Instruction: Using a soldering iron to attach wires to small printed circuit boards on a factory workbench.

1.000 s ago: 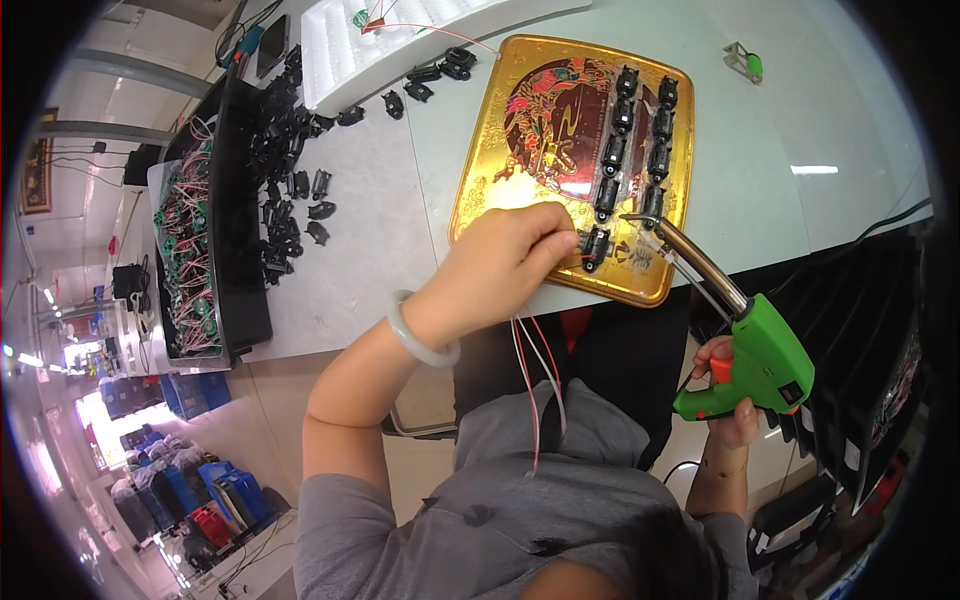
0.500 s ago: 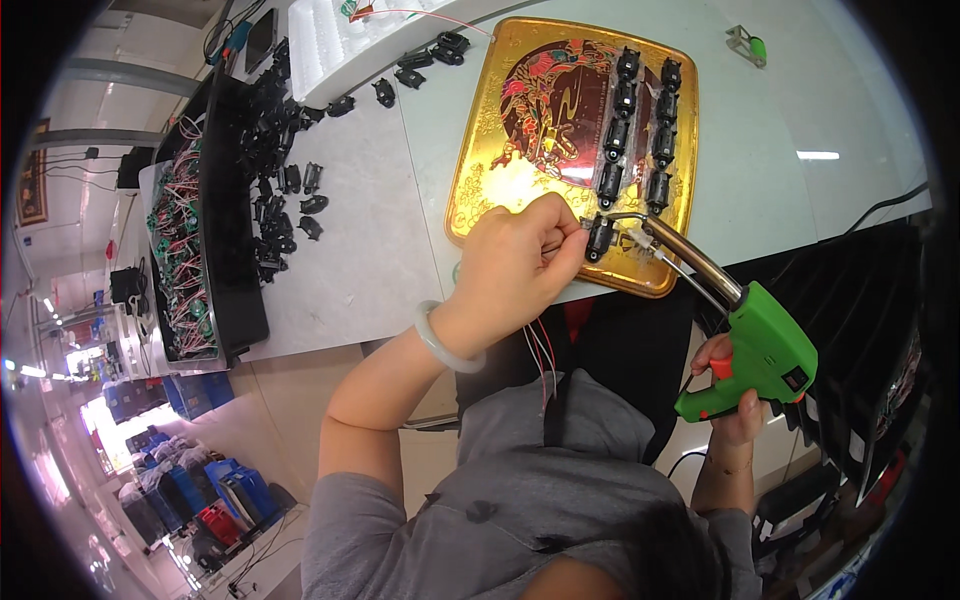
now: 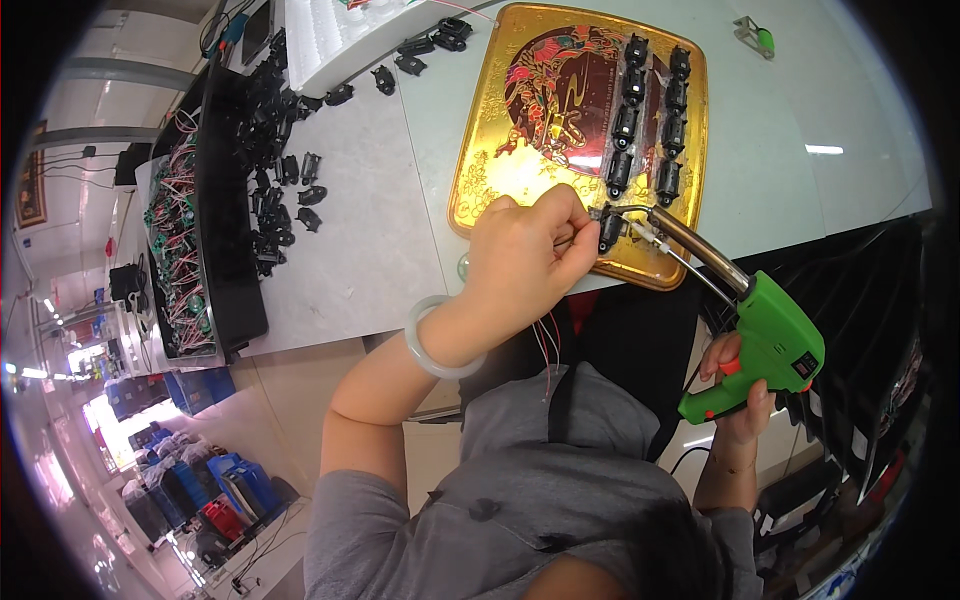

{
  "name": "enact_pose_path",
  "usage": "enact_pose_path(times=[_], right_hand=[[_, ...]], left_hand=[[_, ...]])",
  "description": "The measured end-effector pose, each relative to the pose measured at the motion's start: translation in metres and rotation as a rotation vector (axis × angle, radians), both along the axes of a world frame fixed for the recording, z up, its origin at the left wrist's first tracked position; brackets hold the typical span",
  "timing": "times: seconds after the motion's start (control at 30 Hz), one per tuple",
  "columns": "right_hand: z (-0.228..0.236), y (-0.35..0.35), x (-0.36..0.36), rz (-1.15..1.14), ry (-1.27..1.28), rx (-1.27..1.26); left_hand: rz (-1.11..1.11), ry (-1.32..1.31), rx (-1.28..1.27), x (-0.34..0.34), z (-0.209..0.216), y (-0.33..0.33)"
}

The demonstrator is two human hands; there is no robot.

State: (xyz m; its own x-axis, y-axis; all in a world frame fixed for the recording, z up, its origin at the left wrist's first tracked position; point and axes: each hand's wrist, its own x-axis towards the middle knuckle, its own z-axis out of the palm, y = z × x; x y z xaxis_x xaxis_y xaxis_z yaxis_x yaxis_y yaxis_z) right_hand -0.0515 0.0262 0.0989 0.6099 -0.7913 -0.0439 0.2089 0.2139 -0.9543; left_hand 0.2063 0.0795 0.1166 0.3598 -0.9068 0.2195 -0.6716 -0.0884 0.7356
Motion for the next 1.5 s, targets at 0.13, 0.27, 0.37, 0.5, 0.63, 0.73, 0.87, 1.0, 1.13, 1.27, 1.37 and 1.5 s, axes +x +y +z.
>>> enact_pose_path(times=[0.13,0.27,0.37,0.5,0.63,0.73,0.87,1.0,1.13,1.27,1.37,1.5], right_hand=[[-0.001,-0.001,0.000,0.023,-0.022,0.004],[-0.001,0.002,0.000,-0.029,0.017,0.037],[-0.001,0.002,0.000,-0.011,0.030,0.028],[-0.001,0.004,0.001,-0.013,0.035,0.003],[-0.002,0.006,0.003,-0.061,0.072,0.001],[-0.002,0.006,0.004,-0.059,0.083,0.009],[-0.004,0.008,0.006,-0.074,0.111,0.027],[-0.007,0.009,0.004,-0.067,0.091,0.022],[-0.010,0.010,0.004,-0.080,0.090,0.015],[-0.011,0.012,0.006,-0.099,0.109,0.007],[-0.009,0.013,0.006,-0.100,0.135,-0.012],[-0.009,0.013,0.005,-0.107,0.124,-0.035]], left_hand=[[-0.014,-0.025,0.003,0.000,-0.003,-0.001],[-0.019,-0.130,-0.122,0.000,-0.005,-0.003],[-0.021,-0.097,-0.057,-0.001,-0.003,0.000],[-0.023,-0.074,-0.010,0.000,-0.002,0.000],[-0.020,-0.073,-0.103,0.000,-0.005,-0.003],[-0.019,-0.031,-0.075,0.000,-0.006,-0.003],[-0.014,-0.034,-0.072,0.001,-0.006,-0.004],[-0.001,0.022,-0.034,0.000,-0.005,-0.003],[-0.007,0.031,-0.033,0.001,-0.004,-0.004],[-0.010,0.058,-0.024,0.001,-0.003,-0.004],[-0.015,0.098,0.032,0.001,0.001,-0.002],[-0.013,0.126,0.067,0.001,0.002,-0.001]])
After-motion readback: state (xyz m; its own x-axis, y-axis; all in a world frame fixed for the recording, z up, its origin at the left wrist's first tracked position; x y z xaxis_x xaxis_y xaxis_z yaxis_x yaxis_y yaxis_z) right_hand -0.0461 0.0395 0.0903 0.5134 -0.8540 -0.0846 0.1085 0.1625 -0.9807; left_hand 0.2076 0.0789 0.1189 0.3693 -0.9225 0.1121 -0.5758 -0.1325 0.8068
